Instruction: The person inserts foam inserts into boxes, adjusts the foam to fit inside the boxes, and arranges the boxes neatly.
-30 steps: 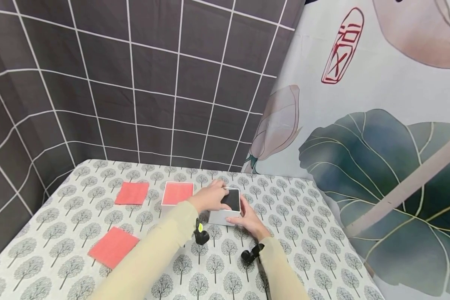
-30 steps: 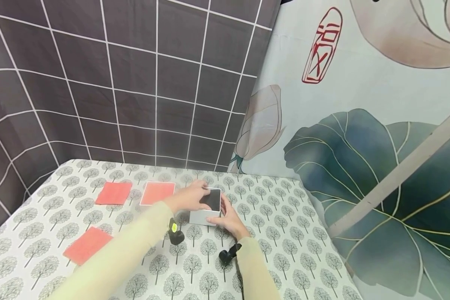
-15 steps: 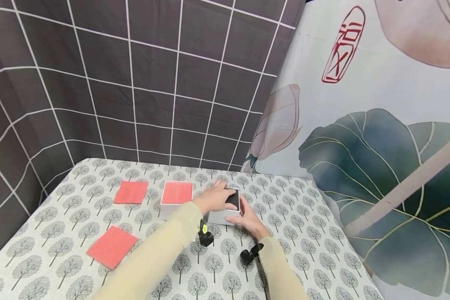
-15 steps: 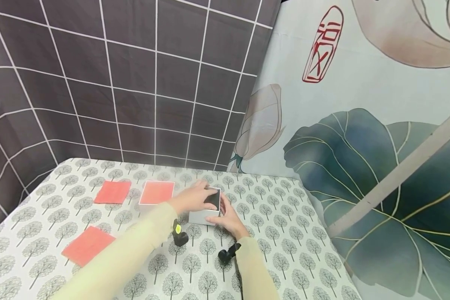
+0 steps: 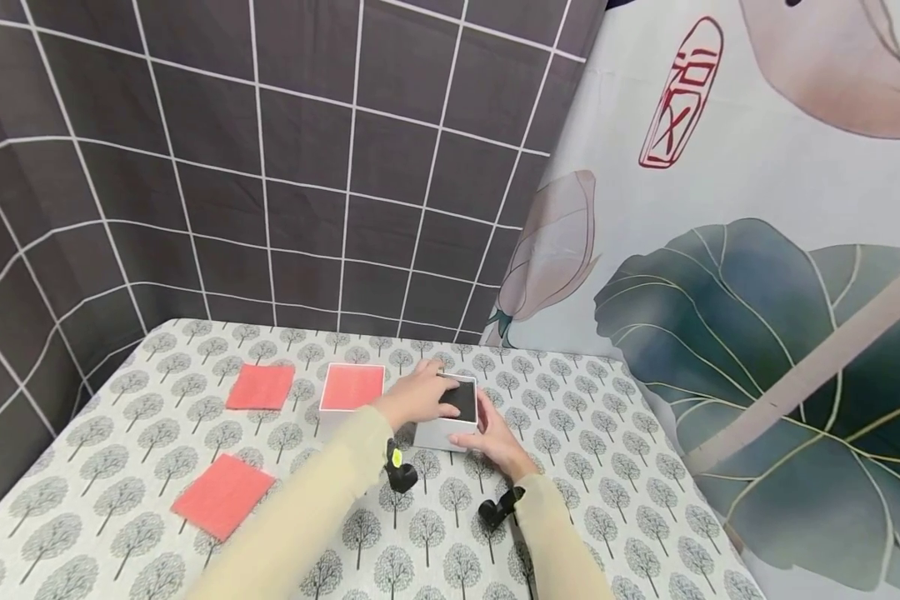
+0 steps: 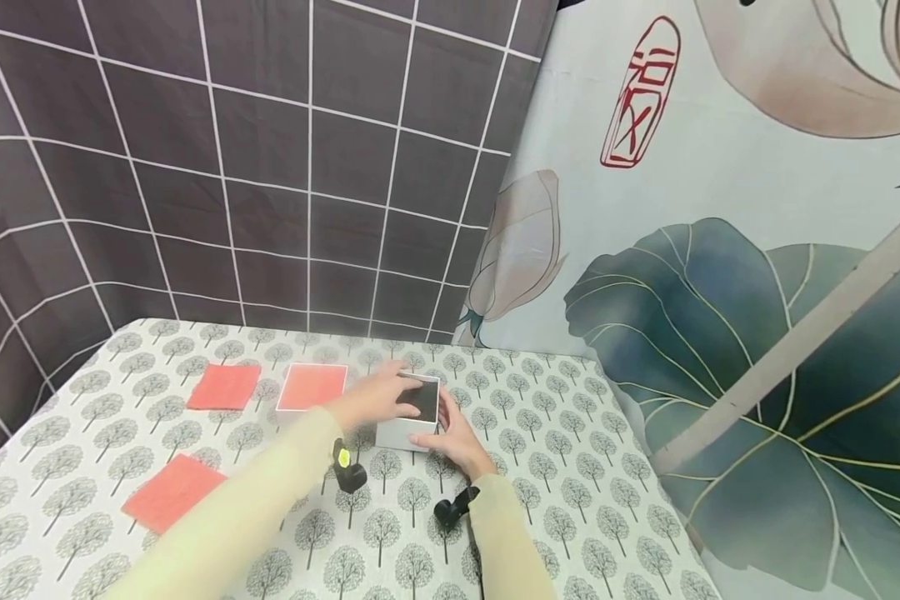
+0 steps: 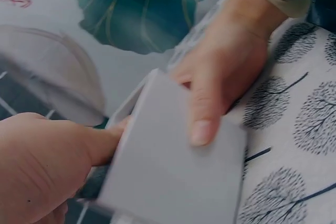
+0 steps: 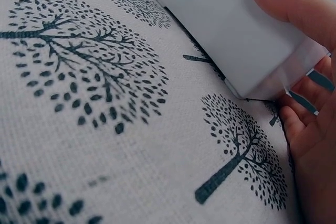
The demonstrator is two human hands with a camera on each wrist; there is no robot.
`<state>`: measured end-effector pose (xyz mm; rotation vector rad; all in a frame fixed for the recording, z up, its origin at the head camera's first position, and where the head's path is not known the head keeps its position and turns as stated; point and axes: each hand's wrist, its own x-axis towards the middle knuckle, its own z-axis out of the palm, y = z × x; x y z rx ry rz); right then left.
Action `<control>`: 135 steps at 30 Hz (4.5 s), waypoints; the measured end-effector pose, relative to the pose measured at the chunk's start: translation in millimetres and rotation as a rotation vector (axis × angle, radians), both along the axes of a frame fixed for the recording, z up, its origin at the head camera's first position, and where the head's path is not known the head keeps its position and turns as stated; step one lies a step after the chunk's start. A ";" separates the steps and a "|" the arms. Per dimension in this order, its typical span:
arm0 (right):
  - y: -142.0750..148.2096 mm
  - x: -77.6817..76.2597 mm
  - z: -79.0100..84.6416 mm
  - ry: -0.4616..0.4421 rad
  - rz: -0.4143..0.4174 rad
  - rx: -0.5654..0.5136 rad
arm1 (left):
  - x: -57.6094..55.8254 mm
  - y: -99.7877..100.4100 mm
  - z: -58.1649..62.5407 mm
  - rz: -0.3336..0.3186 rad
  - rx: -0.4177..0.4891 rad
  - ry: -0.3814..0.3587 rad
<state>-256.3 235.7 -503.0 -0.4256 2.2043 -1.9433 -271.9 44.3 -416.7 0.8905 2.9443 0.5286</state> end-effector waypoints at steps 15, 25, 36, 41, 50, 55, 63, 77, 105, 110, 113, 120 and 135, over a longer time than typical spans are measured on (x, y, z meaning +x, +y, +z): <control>-6.4 14.9 24.9 -0.024 0.000 0.024 | 5.1 -24.6 9.7 0.089 -0.088 -0.004; -1.4 2.8 -0.3 0.030 -0.017 0.016 | 11.3 -25.1 0.8 0.077 -0.128 0.105; -6.1 29.4 43.5 0.083 -0.033 0.070 | 23.2 -31.7 -6.4 0.109 0.058 0.206; -7.7 36.9 58.6 0.152 -0.084 0.129 | 32.4 -46.2 -5.1 0.128 0.188 0.218; -18.3 36.3 82.5 0.220 -0.149 0.165 | 45.8 -83.6 -4.9 0.187 0.298 0.217; -31.3 34.9 95.5 0.295 -0.131 0.185 | 50.9 -106.4 -5.5 0.227 0.331 0.199; -62.0 33.4 109.5 0.405 -0.062 0.136 | 65.4 -146.5 -6.0 0.248 0.340 0.158; -114.2 45.5 114.7 0.384 0.071 0.174 | 88.3 -209.9 -18.0 0.320 0.149 0.156; -154.4 11.9 24.2 0.108 -0.005 0.114 | 130.0 -276.2 -50.2 -0.003 0.197 -0.230; -162.1 5.8 16.0 0.056 -0.044 0.087 | 128.6 -277.9 -49.8 0.007 0.240 -0.272; -166.0 3.6 13.4 0.021 -0.088 0.096 | 126.7 -277.9 -50.1 0.013 0.267 -0.279; -169.4 3.1 9.2 -0.014 -0.087 0.049 | 131.3 -276.4 -52.3 0.053 0.241 -0.226; -165.6 -3.1 2.1 -0.001 -0.033 0.016 | 129.7 -269.6 -49.6 0.131 0.202 -0.124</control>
